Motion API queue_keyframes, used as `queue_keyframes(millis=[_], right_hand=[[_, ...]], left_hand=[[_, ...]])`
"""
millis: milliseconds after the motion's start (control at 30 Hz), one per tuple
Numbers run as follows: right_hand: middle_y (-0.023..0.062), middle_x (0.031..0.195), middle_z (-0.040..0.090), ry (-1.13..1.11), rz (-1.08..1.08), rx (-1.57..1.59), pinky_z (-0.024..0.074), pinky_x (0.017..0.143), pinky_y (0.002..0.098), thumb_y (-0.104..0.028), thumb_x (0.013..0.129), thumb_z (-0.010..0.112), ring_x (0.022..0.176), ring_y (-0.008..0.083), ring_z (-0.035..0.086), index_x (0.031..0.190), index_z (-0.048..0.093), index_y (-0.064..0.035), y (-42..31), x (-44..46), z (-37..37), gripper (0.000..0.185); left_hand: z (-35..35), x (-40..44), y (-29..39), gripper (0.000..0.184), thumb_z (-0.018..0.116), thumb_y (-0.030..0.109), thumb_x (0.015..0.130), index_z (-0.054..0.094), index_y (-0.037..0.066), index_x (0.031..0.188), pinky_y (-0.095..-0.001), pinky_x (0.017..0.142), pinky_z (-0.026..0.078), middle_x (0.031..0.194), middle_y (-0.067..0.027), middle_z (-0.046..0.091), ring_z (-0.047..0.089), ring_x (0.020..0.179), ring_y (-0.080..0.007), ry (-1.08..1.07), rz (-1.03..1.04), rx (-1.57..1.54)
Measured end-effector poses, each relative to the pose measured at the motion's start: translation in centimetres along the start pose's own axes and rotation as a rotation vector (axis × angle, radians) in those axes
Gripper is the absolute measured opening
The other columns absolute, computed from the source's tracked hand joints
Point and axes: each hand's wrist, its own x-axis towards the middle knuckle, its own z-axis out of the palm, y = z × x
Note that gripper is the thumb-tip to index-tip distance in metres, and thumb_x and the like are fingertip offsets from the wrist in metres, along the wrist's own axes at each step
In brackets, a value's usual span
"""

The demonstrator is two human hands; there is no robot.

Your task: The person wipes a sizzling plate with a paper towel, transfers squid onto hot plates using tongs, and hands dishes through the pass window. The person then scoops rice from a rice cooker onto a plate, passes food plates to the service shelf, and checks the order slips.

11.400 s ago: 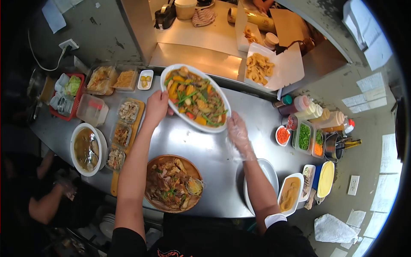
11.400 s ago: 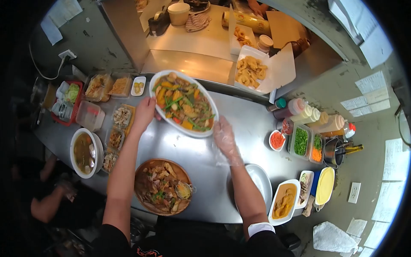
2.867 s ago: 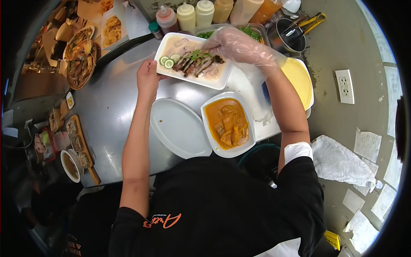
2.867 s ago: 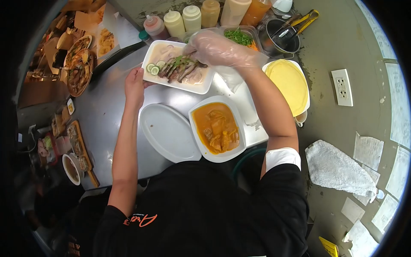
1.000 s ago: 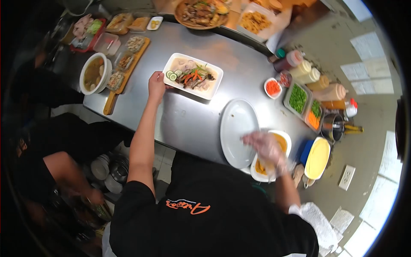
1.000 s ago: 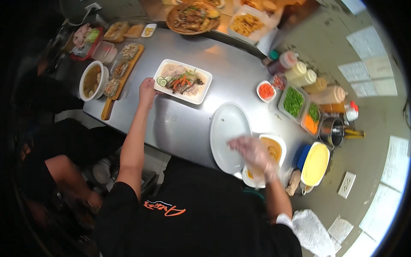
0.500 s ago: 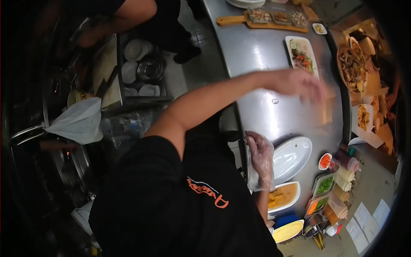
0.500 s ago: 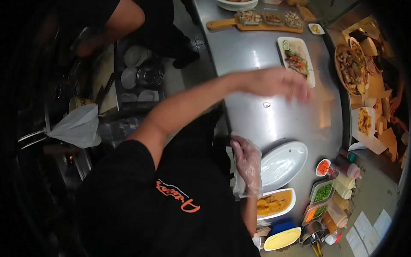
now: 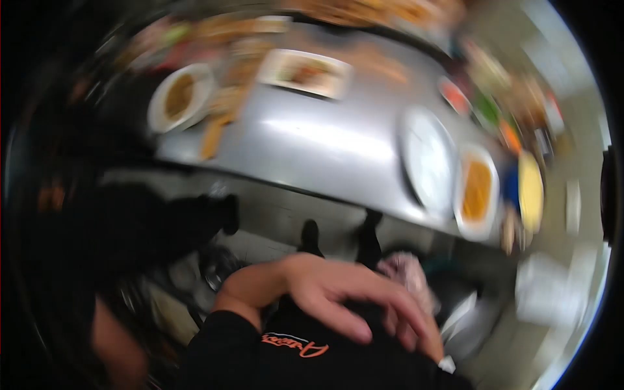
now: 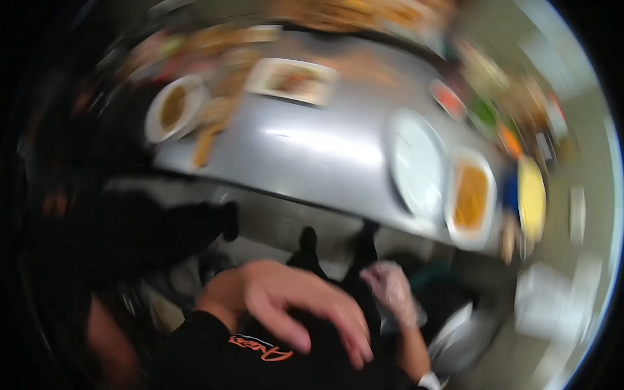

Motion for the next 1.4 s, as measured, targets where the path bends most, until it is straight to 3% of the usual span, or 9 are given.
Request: queue_keyframes(millis=[133, 233, 400, 467, 700, 967, 1300, 1333, 1400], right_hand=[[0.0189, 0.082, 0.063, 0.261, 0.146, -0.07, 0.0473, 0.072, 0.0468, -0.024, 0.088, 0.064, 0.081, 0.0394, 0.06, 0.08, 0.064, -0.0022, 3.0, -14.8, 2.9, 0.024], [0.0196, 0.084, 0.068, 0.146, 0.681, -0.267, 0.0535, 0.078, 0.0466, -0.013, 0.078, 0.062, 0.084, 0.0382, 0.066, 0.078, 0.071, -0.0035, 6.5, -23.7, 9.0, 0.013], [0.0203, 0.09, 0.071, 0.049, 1.112, 0.143, 0.0555, 0.078, 0.0447, -0.016, 0.076, 0.062, 0.089, 0.0363, 0.07, 0.086, 0.074, -0.0003, 12.1, -36.3, 24.1, 0.022], [0.0213, 0.087, 0.069, -0.226, 0.91, 0.138, 0.0525, 0.066, 0.0445, -0.025, 0.074, 0.07, 0.082, 0.0345, 0.068, 0.083, 0.071, -0.0003, 16.3, -38.3, 33.5, 0.027], [0.0169, 0.086, 0.065, 1.091, 1.695, 0.921, 0.0512, 0.065, 0.0428, -0.024, 0.077, 0.067, 0.076, 0.0299, 0.064, 0.088, 0.068, -0.0031, 33.3, -44.4, 50.2, 0.024], [0.0118, 0.085, 0.061, 1.652, 1.423, 1.764, 0.0498, 0.063, 0.0408, -0.023, 0.081, 0.065, 0.07, 0.0248, 0.058, 0.094, 0.064, -0.0062, 38.6, -42.6, 55.4, 0.021], [0.0055, 0.083, 0.056, 2.07, 1.355, 1.879, 0.048, 0.061, 0.0384, -0.021, 0.086, 0.061, 0.062, 0.0184, 0.052, 0.101, 0.059, -0.0102, 28.7, -48.7, 64.8, 0.019], [0.004, 0.08, 0.053, 2.029, 1.398, 1.745, 0.0438, 0.049, 0.0326, -0.018, 0.083, 0.061, 0.055, 0.0165, 0.047, 0.095, 0.057, -0.0111, 21.3, -48.6, 55.2, 0.014], [0.005, 0.062, 0.051, 2.04, 1.419, 1.772, 0.0374, 0.036, 0.03, -0.019, 0.082, 0.063, 0.045, 0.0157, 0.048, 0.087, 0.054, -0.006, 14.0, -49.5, 53.3, 0.016]], left_hand=[[0.1, -3.6, -9.2, 0.035, 0.053, 0.012, 0.098, 0.055, 0.0, 0.131, -0.0352, 0.097, 0.046, 0.121, -0.0121, 0.063, 0.058, 0.114, -0.0208, 0.487, -0.818, 0.287], [-1.0, -6.1, -14.8, 0.032, 0.054, 0.008, 0.098, 0.057, 0.0, 0.129, -0.0309, 0.096, 0.046, 0.122, -0.01, 0.063, 0.059, 0.112, -0.0189, 0.258, -1.131, 0.799], [1.8, -0.6, -19.4, 0.031, 0.055, 0.01, 0.1, 0.055, -0.001, 0.129, -0.0278, 0.096, 0.045, 0.117, -0.0088, 0.064, 0.059, 0.109, -0.0144, 0.041, -1.133, 0.448], [2.7, 2.2, -22.3, 0.031, 0.055, 0.01, 0.099, 0.056, 0.0, 0.128, -0.0298, 0.095, 0.046, 0.115, -0.0098, 0.065, 0.061, 0.106, -0.016, -0.126, -1.141, 0.586], [9.8, 1.6, -44.3, 0.036, 0.054, 0.028, 0.1, 0.058, 0.003, 0.126, -0.0376, 0.095, 0.048, 0.116, -0.0159, 0.067, 0.063, 0.11, -0.0277, -0.825, -1.338, 0.623], [12.3, 0.9, -48.7, 0.034, 0.055, 0.025, 0.1, 0.058, 0.002, 0.125, -0.0396, 0.09, 0.05, 0.113, -0.0174, 0.068, 0.065, 0.105, -0.032, -0.83, -1.326, 0.719], [9.6, 7.8, -41.7, 0.027, 0.059, 0.025, 0.097, 0.067, 0.001, 0.105, -0.0367, 0.081, 0.052, 0.102, -0.0134, 0.07, 0.067, 0.096, -0.0258, -0.802, -1.371, 0.666], [11.0, 11.2, -40.4, 0.02, 0.063, 0.02, 0.093, 0.069, 0.0, 0.093, -0.0371, 0.075, 0.052, 0.093, -0.0122, 0.07, 0.066, 0.086, -0.0246, -0.504, -1.242, 0.91], [9.3, 18.3, -42.0, 0.025, 0.065, 0.016, 0.09, 0.062, -0.002, 0.107, -0.0453, 0.089, 0.047, 0.109, -0.0197, 0.062, 0.058, 0.105, -0.0367, -0.101, -0.353, 1.115]])
